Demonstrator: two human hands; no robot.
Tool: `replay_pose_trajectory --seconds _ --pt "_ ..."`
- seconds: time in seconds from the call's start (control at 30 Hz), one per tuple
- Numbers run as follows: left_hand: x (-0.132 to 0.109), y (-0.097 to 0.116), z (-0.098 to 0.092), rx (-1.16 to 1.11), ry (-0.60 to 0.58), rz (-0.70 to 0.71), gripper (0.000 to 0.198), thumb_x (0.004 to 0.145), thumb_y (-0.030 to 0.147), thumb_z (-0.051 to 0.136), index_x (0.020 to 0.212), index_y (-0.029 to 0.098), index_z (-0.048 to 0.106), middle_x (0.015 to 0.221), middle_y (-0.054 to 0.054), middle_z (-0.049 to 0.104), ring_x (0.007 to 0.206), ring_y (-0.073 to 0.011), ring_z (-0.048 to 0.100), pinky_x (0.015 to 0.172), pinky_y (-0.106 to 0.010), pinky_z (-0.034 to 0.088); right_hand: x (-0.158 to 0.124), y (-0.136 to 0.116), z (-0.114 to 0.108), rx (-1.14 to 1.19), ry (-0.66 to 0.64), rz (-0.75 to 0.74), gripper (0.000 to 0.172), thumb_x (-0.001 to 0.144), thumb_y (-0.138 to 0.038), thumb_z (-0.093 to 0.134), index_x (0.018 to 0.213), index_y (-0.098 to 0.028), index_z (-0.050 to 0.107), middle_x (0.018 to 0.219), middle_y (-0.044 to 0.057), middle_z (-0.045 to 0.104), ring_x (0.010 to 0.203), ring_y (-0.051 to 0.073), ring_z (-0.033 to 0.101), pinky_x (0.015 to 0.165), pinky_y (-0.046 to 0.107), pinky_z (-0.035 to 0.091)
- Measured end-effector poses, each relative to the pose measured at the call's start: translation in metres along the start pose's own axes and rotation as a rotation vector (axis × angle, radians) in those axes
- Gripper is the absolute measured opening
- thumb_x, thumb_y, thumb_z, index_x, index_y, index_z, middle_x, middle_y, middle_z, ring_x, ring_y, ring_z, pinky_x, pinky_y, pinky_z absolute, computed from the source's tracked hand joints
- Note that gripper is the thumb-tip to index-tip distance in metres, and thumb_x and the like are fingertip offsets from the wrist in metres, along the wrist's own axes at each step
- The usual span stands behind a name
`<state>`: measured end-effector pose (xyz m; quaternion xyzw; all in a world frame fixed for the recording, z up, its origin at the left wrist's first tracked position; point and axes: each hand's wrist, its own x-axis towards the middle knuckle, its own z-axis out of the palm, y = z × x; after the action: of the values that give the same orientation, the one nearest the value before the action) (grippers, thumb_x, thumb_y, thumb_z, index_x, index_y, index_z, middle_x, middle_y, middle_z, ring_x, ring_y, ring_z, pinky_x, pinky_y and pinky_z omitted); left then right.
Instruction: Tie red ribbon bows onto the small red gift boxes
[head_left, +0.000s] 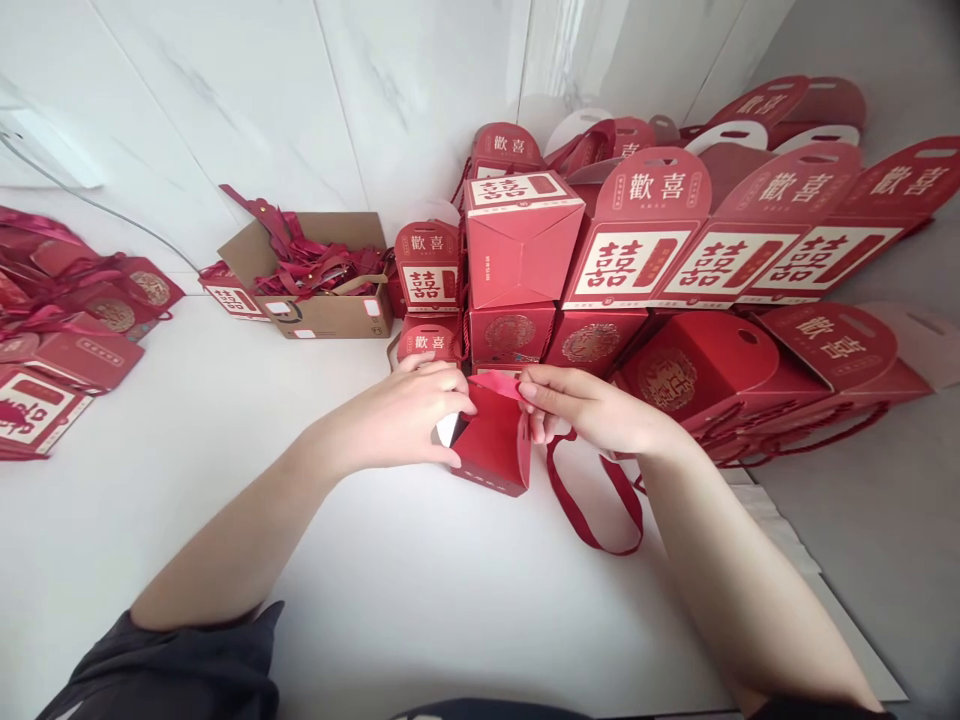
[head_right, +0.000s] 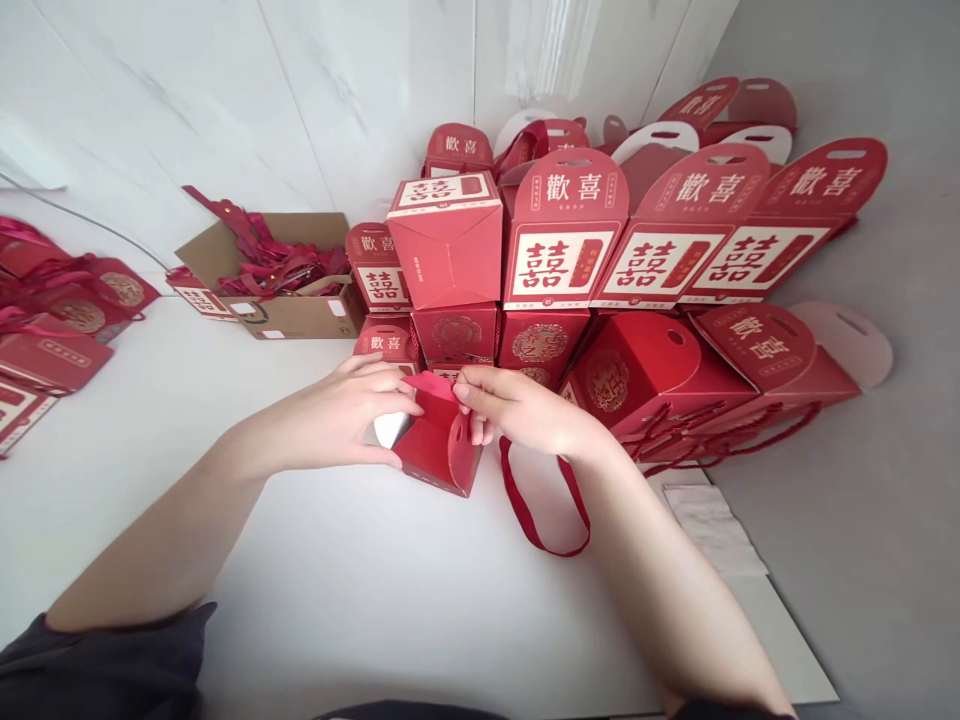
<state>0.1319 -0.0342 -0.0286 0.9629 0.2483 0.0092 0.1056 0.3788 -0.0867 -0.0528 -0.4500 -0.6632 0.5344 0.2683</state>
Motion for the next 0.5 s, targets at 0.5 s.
replay_pose_trajectory --seconds 0.5 --pt "-0.004 0.007 0.003 0.049 0.032 0.315 0.026 0.093 0.012 0.05 0.083 0.026 0.07 0.083 0.004 0.071 0.1 -0.0141 0.062 0.118 -0.04 0.016 -0.011 -0.007 -0.022 -0.036 0.076 0.013 0.035 0.093 -0.051 0.049 0.084 -0.018 0.058 0.085 0.003 0.063 0.084 0.017 0.061 0.078 0.029 0.046"
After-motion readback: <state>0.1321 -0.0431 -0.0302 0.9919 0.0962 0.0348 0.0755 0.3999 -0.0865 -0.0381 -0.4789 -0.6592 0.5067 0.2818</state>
